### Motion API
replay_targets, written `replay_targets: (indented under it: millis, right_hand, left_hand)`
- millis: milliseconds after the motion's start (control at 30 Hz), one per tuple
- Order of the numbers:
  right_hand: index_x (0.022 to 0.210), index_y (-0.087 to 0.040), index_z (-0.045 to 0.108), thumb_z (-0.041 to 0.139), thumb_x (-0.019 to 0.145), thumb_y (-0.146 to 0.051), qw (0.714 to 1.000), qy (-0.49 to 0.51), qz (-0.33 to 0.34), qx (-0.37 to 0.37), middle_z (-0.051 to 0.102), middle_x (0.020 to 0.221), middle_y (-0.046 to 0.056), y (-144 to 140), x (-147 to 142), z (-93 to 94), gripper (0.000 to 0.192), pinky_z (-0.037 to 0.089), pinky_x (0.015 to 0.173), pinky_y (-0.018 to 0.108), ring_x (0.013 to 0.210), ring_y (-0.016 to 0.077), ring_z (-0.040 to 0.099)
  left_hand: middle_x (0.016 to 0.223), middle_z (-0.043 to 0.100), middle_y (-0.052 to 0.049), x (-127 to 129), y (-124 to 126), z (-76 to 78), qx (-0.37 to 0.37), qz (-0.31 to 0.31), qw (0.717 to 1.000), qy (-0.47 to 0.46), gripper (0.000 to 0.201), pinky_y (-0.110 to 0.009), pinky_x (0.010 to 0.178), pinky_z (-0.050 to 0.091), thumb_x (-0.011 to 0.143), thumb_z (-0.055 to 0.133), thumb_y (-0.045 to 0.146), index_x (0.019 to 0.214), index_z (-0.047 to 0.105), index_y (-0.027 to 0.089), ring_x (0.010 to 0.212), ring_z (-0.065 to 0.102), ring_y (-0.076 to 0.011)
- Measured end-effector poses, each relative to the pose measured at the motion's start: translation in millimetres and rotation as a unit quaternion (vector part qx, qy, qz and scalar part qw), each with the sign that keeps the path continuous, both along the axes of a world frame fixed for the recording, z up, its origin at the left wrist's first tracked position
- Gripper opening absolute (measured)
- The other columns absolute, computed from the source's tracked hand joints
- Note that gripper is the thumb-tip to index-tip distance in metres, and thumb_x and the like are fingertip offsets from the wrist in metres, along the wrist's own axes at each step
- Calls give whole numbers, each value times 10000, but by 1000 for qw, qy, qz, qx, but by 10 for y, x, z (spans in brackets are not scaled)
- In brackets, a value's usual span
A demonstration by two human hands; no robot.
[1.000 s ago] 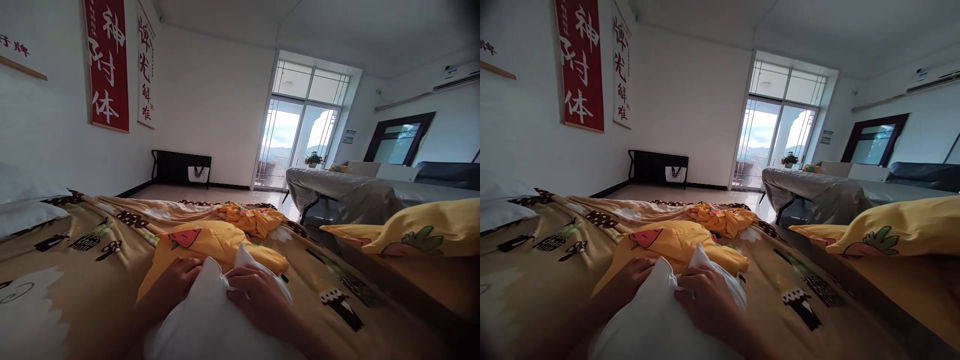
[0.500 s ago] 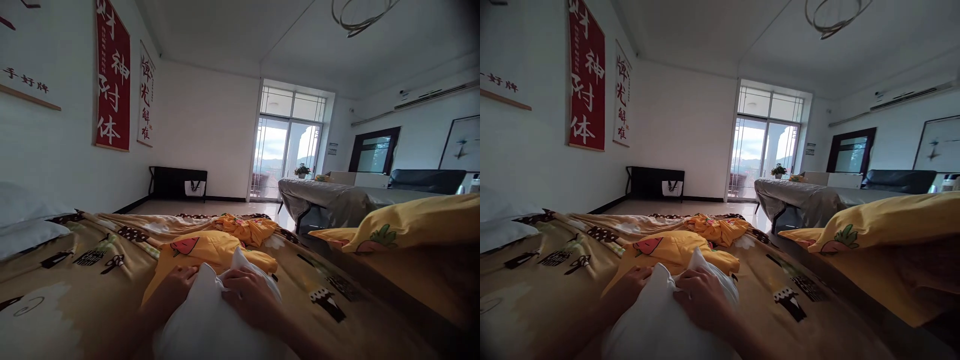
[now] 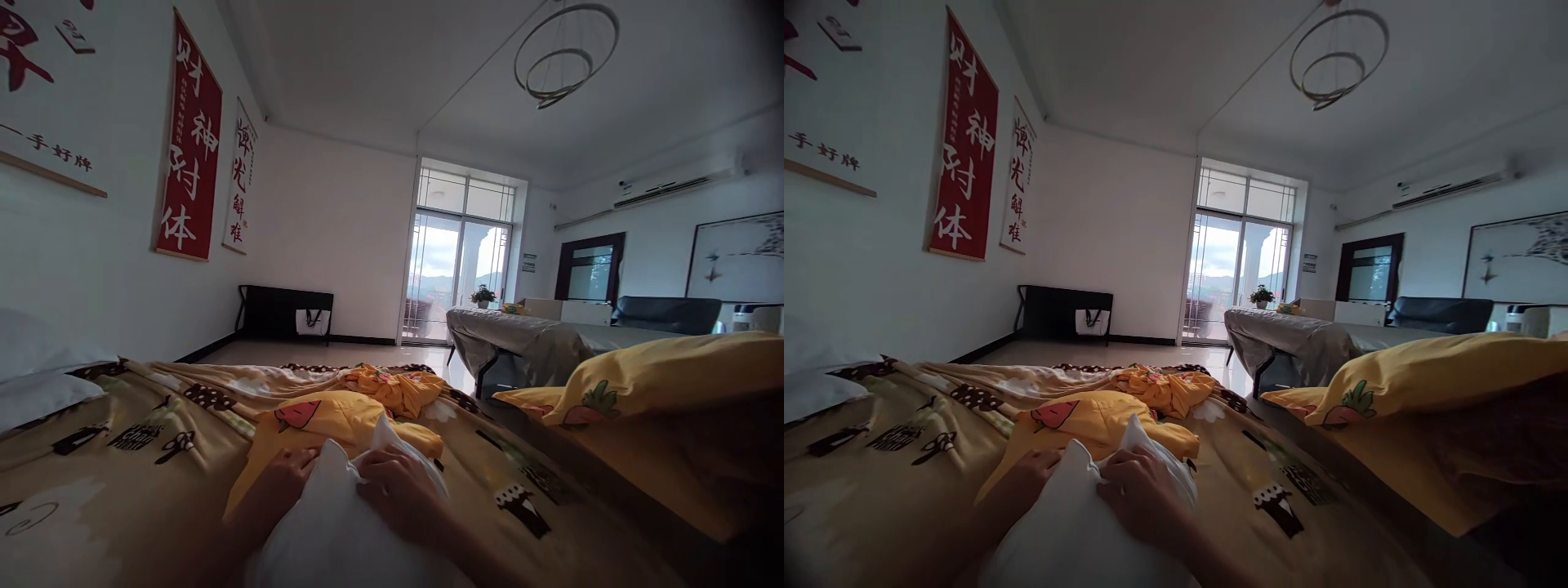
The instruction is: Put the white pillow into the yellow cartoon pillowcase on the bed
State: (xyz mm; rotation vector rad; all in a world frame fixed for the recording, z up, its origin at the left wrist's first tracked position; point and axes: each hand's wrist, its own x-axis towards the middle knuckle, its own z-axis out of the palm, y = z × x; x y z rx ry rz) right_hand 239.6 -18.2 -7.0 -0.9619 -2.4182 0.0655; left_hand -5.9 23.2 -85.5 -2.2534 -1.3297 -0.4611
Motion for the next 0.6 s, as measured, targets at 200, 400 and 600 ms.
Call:
replay_targets:
  millis: [200,400,600]
  right_hand:
    - [769,-235,659,503,883,-236,1000,-30,-3,1,702,889,-44,-20,14,-1,193,344,749,236,878,145,553]
    - [781,-246,658,513,876,-248,999,-38,-7,-6,703,911,-59,-82,85,-48,173,300,718,244,895,159,534]
    - [817,-257,667,508,883,-257,1000,-7,6,-2,707,940,-62,-140,176,-89,173,302,717,247,887,165,528]
  left_hand:
    - [1043,694,-109,-34,71,-67,1,44,999,10,418,-301,811,478,808,417,34,1127,646,177,922,651,-190]
    - [1103,665,-109,8,153,-78,9,70,997,10,399,-322,849,464,803,454,56,1124,647,195,976,625,-207]
    - [1001,656,-107,121,208,114,12,70,997,34,255,-346,824,426,839,484,113,1015,663,154,917,591,-222]
